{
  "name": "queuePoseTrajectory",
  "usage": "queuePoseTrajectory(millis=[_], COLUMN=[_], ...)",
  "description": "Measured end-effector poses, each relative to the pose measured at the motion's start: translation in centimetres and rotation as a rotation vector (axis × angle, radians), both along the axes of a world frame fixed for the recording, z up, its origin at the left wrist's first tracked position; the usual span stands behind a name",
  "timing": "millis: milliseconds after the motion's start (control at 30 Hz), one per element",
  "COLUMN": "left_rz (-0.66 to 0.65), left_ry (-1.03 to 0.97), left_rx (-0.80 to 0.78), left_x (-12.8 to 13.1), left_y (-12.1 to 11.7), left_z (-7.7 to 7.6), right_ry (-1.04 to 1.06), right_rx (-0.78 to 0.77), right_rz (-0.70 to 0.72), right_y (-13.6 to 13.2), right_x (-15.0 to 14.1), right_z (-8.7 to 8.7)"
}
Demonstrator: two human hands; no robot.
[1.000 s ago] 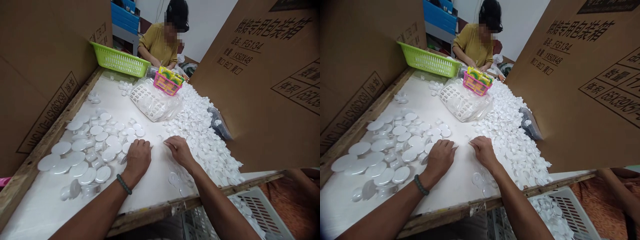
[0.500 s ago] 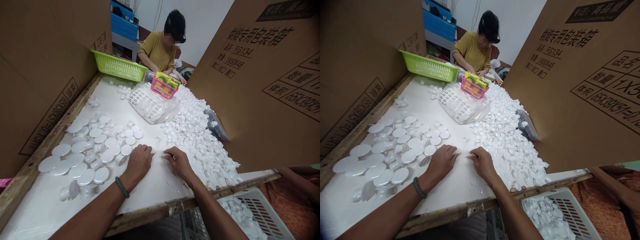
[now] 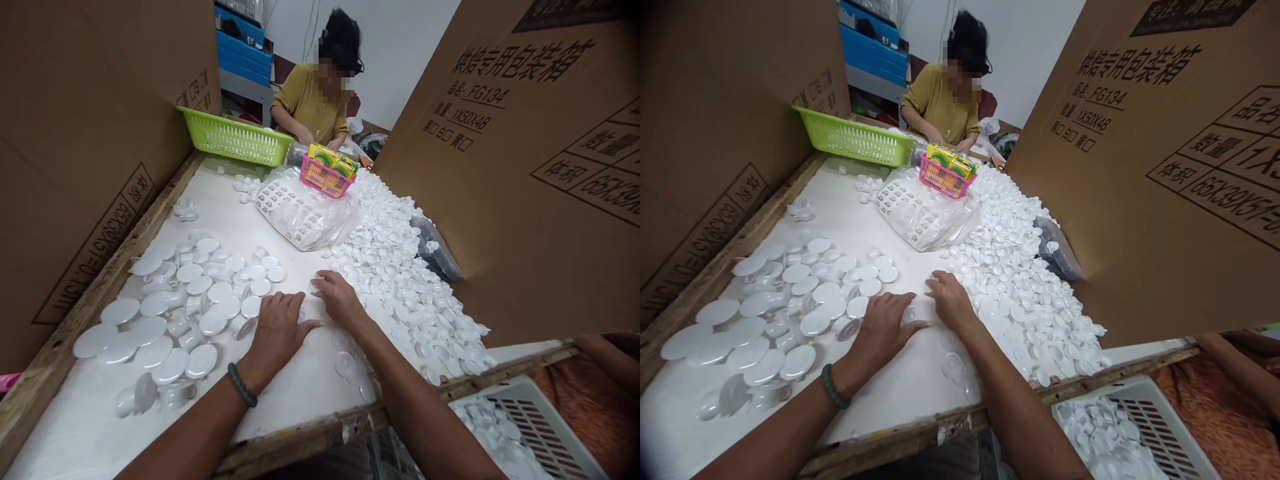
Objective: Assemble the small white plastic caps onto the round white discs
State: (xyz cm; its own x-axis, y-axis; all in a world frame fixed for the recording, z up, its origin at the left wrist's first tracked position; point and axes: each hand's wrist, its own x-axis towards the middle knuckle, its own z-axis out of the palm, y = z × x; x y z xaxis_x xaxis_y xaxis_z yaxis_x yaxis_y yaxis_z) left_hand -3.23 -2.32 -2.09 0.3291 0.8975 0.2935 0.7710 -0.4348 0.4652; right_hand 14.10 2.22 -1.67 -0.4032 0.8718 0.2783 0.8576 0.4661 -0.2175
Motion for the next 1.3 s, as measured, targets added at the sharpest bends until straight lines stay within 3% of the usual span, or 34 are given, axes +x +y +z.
queuePoseTrajectory(millis=[133, 333, 600, 900, 1167, 1300], left_rz=[-0.067, -0.03, 0.0, 0.041, 0.075, 0.049], left_ry=[0.028, 0.032, 0.007, -0.033, -0.071, -0.106], left_rx=[0.002, 0.017, -0.036, -0.05, -0.103, -0.094], left_x=[-0.3, -0.2, 0.1, 0.1, 0.1, 0.0], left_y=[0.2, 0.7, 1.4, 1.5, 1.4, 1.4], left_z=[-0.6, -0.9, -1.3, -1.4, -1.2, -1.3], right_ry=[0.118, 0.292, 0.392, 0.192, 0.032, 0.059], right_rx=[-0.02, 0.062, -0.054, -0.061, -0.08, -0.077], right_rz=[-0.115, -0.18, -0.046, 0.097, 0.094, 0.083], right_y=[0.1, -1.0, -2.4, -3.2, -3.1, -3.2], right_x=[0.3, 0.2, -1.0, -2.1, -2.6, -2.7], right_z=[-1.1, -0.5, 0.1, 0.1, 0.3, 0.1])
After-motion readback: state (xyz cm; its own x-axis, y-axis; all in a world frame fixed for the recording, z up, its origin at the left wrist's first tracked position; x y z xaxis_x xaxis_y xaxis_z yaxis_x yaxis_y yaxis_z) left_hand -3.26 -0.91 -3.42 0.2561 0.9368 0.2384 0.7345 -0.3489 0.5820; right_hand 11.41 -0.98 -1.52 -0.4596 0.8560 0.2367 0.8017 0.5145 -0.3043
